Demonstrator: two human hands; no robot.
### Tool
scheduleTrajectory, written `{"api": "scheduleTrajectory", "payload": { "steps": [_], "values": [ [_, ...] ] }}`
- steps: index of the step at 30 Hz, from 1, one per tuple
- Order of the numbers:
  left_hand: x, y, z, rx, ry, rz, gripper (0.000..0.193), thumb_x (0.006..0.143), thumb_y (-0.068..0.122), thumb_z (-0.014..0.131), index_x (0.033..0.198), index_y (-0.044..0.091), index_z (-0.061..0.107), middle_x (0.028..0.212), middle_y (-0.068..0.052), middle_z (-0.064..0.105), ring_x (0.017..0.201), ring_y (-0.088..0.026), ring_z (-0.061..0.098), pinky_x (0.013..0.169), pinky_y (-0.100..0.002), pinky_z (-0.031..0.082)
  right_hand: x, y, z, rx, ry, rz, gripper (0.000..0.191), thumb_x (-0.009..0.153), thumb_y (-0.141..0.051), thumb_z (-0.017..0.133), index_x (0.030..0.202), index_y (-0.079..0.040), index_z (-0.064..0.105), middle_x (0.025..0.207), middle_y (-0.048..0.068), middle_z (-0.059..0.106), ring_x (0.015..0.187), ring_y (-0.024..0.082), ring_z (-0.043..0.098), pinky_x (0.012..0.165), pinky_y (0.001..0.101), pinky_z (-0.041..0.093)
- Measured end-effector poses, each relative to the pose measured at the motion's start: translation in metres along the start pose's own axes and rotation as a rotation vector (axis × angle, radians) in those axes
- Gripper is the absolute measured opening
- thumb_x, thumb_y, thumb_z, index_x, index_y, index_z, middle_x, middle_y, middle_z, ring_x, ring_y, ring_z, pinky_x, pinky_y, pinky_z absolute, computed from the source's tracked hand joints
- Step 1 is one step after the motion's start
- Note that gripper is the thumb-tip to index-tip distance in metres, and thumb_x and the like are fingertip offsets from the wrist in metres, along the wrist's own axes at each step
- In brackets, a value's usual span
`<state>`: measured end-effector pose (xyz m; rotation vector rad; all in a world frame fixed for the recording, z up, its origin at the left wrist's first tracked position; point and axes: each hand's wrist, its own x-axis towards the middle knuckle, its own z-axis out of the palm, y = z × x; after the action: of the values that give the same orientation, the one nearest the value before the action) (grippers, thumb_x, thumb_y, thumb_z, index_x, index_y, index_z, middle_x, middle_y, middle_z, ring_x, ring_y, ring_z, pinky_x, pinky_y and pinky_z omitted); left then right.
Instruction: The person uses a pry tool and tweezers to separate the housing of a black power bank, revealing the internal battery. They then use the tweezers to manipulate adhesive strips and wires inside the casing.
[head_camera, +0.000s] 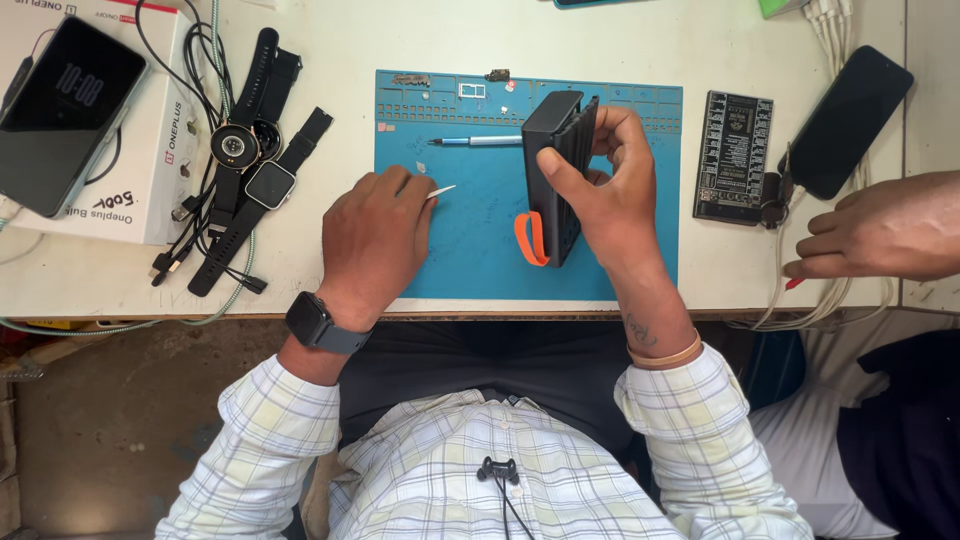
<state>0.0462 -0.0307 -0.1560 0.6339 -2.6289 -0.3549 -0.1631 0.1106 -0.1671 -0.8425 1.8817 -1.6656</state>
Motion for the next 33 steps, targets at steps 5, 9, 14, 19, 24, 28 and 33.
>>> {"api": "scheduleTrajectory", "payload": {
  "steps": [5,9,14,19,24,28,33],
  "values": [
    [0.013,-0.009,0.001,0.087,-0.010,0.044,0.009,0.093,0.017,0.077,0.098,0.011,0.073,0.097,-0.004,0.065,0.091,-0.024,0.062,0.075,-0.039,0.051,-0.007,0.005,-0.003,0.028,0.027,-0.041,0.050,0.094,-0.035,0.081,0.123,-0.003,0.057,0.114,0.007,0.060,0.110,0.014,0.056,0.101,0.0306,0.052],
    [0.023,0.001,-0.004,-0.335,0.071,0.068,0.030,0.094,0.026,0.079,0.120,0.013,0.070,0.124,-0.004,0.069,0.117,-0.026,0.065,0.094,-0.040,0.055,-0.009,0.001,0.000,0.133,0.022,0.088,0.052,0.092,-0.041,0.076,0.120,-0.003,0.055,0.108,0.008,0.058,0.102,0.012,0.057,0.082,0.0305,0.055],
    [0.041,0.024,0.009,-1.263,-0.296,-0.093,0.073,0.101,0.035,0.072,0.160,0.016,0.034,0.159,-0.010,0.048,0.143,-0.030,0.056,0.112,-0.044,0.055,-0.012,-0.005,0.010,0.230,-0.042,0.136,0.049,0.093,-0.041,0.070,0.120,-0.004,0.053,0.112,0.010,0.062,0.103,0.015,0.065,0.084,0.0320,0.060],
    [0.043,0.029,0.023,-1.390,-0.347,-0.064,0.075,0.102,0.033,0.071,0.163,0.017,0.030,0.158,-0.014,0.048,0.137,-0.031,0.064,0.115,-0.045,0.057,-0.018,-0.008,0.012,0.017,-0.071,-0.023,0.047,0.098,-0.034,0.073,0.123,0.001,0.055,0.116,0.012,0.062,0.108,0.017,0.064,0.091,0.0324,0.060],
    [0.037,0.022,0.030,-1.443,-0.351,-0.037,0.069,0.103,0.030,0.071,0.160,0.014,0.037,0.158,-0.015,0.049,0.137,-0.032,0.064,0.110,-0.043,0.060,-0.024,-0.010,0.011,-0.048,-0.037,-0.065,0.046,0.093,-0.031,0.075,0.119,0.002,0.057,0.114,0.011,0.063,0.107,0.019,0.069,0.079,0.0328,0.064],
    [0.036,0.024,0.035,-1.439,-0.346,-0.020,0.067,0.103,0.030,0.071,0.159,0.014,0.038,0.156,-0.015,0.051,0.138,-0.033,0.064,0.107,-0.044,0.058,-0.024,-0.010,0.011,-0.093,0.001,-0.133,0.047,0.094,-0.035,0.075,0.117,0.003,0.059,0.111,0.012,0.065,0.103,0.020,0.073,0.076,0.0325,0.065],
    [0.039,0.024,0.034,-1.407,-0.349,-0.007,0.067,0.103,0.033,0.072,0.159,0.014,0.039,0.155,-0.016,0.052,0.141,-0.036,0.062,0.108,-0.046,0.057,-0.024,-0.008,0.011,-0.116,0.036,-0.190,0.051,0.096,-0.042,0.071,0.116,0.004,0.061,0.108,0.011,0.066,0.100,0.020,0.075,0.075,0.0320,0.064]
  ]
}}
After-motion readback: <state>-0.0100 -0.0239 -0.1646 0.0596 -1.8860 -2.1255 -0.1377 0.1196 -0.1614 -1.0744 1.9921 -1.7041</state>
